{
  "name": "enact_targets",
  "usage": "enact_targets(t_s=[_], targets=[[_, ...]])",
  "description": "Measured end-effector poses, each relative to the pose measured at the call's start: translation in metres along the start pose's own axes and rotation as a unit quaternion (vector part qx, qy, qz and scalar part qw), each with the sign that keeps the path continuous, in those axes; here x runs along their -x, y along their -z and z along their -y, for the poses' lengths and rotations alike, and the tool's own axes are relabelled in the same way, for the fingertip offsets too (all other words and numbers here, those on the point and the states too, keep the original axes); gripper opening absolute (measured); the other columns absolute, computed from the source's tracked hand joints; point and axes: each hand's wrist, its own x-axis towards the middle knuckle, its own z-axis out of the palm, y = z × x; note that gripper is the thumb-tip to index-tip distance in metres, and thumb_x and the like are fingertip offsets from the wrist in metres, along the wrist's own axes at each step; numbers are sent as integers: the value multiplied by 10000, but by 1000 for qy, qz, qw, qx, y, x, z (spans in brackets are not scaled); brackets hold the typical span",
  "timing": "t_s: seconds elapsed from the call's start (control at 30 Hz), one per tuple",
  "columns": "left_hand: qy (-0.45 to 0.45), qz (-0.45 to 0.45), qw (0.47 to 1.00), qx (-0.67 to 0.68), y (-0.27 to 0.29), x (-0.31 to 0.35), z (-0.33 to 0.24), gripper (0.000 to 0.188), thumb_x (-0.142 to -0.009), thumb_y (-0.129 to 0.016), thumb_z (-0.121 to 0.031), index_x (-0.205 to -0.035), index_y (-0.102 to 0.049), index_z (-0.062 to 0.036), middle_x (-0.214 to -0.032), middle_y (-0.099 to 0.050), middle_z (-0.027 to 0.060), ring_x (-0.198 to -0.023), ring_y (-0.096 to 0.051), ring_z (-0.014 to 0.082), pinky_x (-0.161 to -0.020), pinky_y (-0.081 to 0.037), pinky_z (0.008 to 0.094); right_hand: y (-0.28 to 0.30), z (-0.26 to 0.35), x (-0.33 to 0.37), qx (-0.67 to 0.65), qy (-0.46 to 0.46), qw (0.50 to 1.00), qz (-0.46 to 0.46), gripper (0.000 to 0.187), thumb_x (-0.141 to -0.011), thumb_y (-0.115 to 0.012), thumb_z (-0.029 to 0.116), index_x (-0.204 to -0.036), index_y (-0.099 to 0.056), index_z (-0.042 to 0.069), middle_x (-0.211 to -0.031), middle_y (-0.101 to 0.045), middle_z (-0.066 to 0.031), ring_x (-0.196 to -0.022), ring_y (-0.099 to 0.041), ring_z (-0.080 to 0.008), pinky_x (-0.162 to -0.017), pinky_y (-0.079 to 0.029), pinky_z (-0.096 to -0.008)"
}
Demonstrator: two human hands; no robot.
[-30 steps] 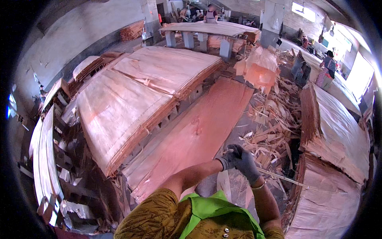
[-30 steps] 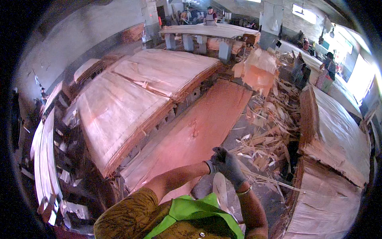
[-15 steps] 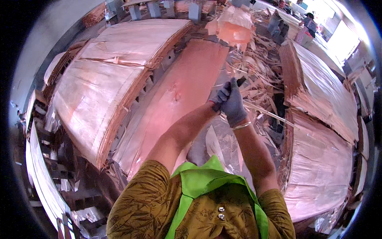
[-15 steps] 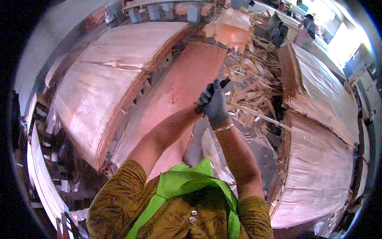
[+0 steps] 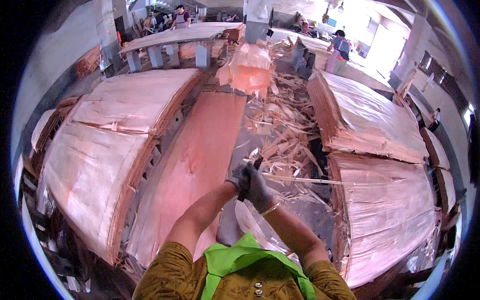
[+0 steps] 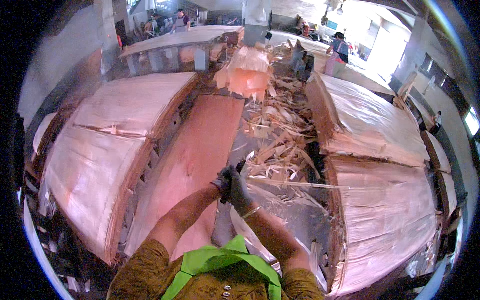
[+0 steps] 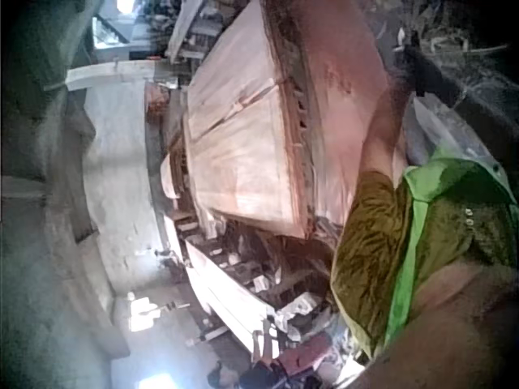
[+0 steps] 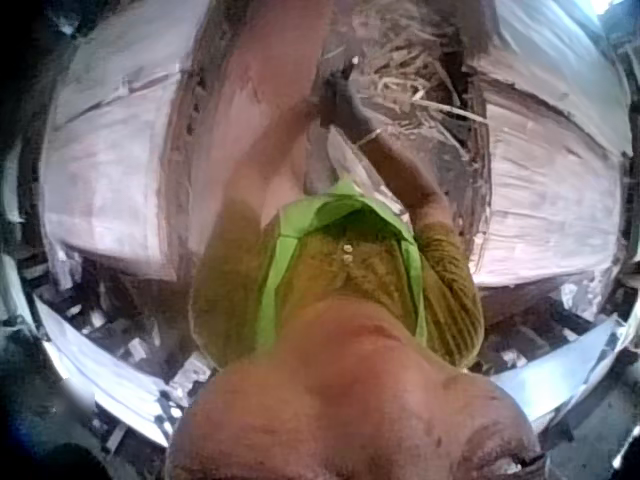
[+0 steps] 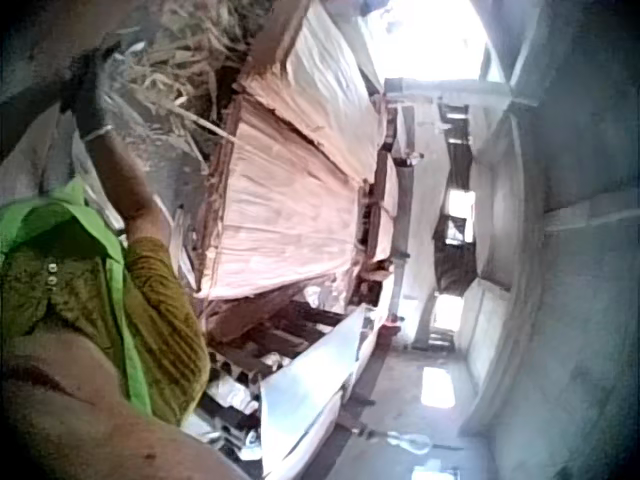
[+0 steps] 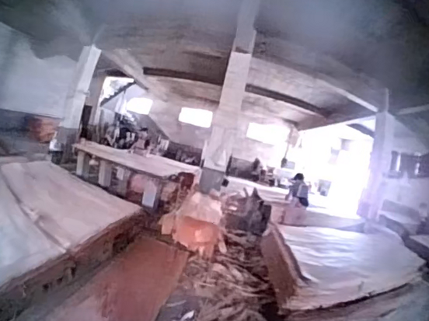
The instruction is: The person inspects and sorts thin wood veneer sheets by hand, picking them up from a pile, turning them over, and placing them onto a metal table while using a pen to mark certain spots.
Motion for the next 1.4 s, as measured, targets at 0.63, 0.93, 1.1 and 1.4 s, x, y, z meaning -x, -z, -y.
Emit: enact_targets(t_s=[0.63, 0.93, 1.1, 1.4], targets=[[19, 24, 999, -25, -26, -4, -34, 152, -740, -562, -146, -746, -701, -83, -720, -673, 122, -633, -661, 258, -509, -492, 448, 8, 116, 51, 522, 102, 847, -21, 160, -927, -458, 263, -946, -437, 106, -885, -453, -45, -777, -437, -162, -705, -341, -327], [49, -63, 996, 40, -2, 57, -4, 141, -760, -530, -158, -784, -614, -47, -650, -614, 165, -570, -627, 305, -483, -471, 442, -13, 77, 60, 469, 72, 880, 19, 206, -950, -418, 295, -813, -394, 141, -723, -403, -1, -615, -384, -123, -557, -293, -302], [-26, 24, 999, 34, 24, 49, -36, 189, -781, -510, -144, -932, -620, -115, -750, -651, 112, -613, -640, 293, -525, -492, 453, -1, 78, 68, 457, 62, 887, -6, 270, -962, -395, 312, -740, -371, 161, -633, -375, 23, -525, -354, -102, -475, -267, -287], [58, 142, 987, 40, 15, 66, -15, 227, -814, -502, -129, -983, -638, -62, -1028, -629, 127, -815, -642, 298, -733, -495, 337, -86, 118, 59, 379, 140, 915, 13, 179, -929, -476, 237, -845, -523, 86, -598, -456, 29, -501, -418, -83, -458, -337, -245]])
